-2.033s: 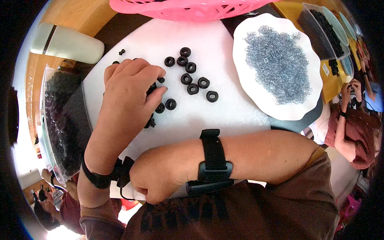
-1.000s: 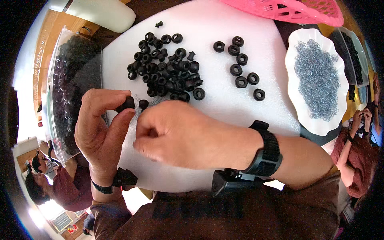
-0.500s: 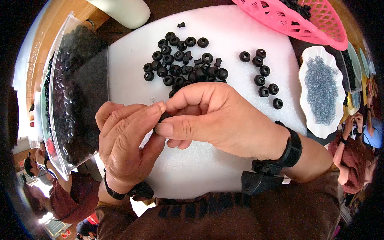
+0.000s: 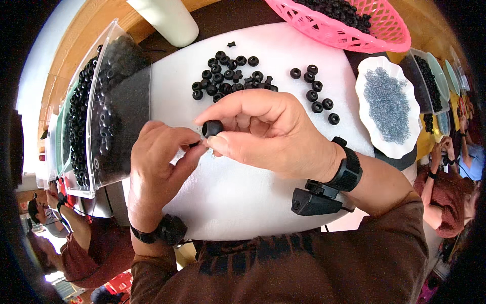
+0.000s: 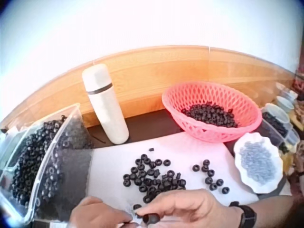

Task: Assemble small black rubber grommets with white plastic inserts by hand.

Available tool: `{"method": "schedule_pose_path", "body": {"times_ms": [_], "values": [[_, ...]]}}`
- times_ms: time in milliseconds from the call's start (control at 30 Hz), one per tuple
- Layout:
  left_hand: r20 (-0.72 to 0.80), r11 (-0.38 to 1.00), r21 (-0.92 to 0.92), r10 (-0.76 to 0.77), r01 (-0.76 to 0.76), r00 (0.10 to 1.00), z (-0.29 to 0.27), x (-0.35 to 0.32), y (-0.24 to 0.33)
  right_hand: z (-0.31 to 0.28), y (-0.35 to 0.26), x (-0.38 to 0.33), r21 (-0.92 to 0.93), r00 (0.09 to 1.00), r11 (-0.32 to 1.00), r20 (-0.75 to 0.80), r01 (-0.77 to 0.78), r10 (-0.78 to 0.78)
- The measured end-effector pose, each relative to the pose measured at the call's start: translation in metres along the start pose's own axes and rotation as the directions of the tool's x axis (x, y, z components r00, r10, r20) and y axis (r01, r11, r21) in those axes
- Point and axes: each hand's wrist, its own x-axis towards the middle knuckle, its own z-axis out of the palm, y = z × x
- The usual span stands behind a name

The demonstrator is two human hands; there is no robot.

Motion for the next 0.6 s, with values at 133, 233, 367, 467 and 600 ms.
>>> {"method": "schedule_pose_path", "body": {"times_ms": [133,233,367,467,600], "values": [[0.252,0.996,-0.027,0.086,-0.082,0.964,0.008,-0.003,0.000,-0.005,0.004,0.003,-0.166,0.994,0.980,0.031,0.106,-0.102],[0.339,0.994,-0.002,0.104,-0.109,0.935,0.018,-0.007,0.002,-0.005,0.003,0.007,-0.178,0.999,0.983,-0.007,0.035,-0.037],[0.409,0.988,0.056,0.108,-0.143,0.906,0.032,-0.013,0.008,-0.006,0.002,0.008,-0.180,0.998,0.983,-0.048,0.037,-0.046],[0.437,0.989,0.083,0.070,-0.118,0.897,0.026,-0.011,0.013,-0.002,-0.001,0.012,-0.195,0.991,0.980,-0.117,0.047,-0.071],[0.382,0.999,-0.017,0.033,-0.029,0.924,0.021,-0.005,0.004,-0.009,-0.001,0.015,-0.266,0.980,0.963,-0.170,0.054,-0.102]]}}
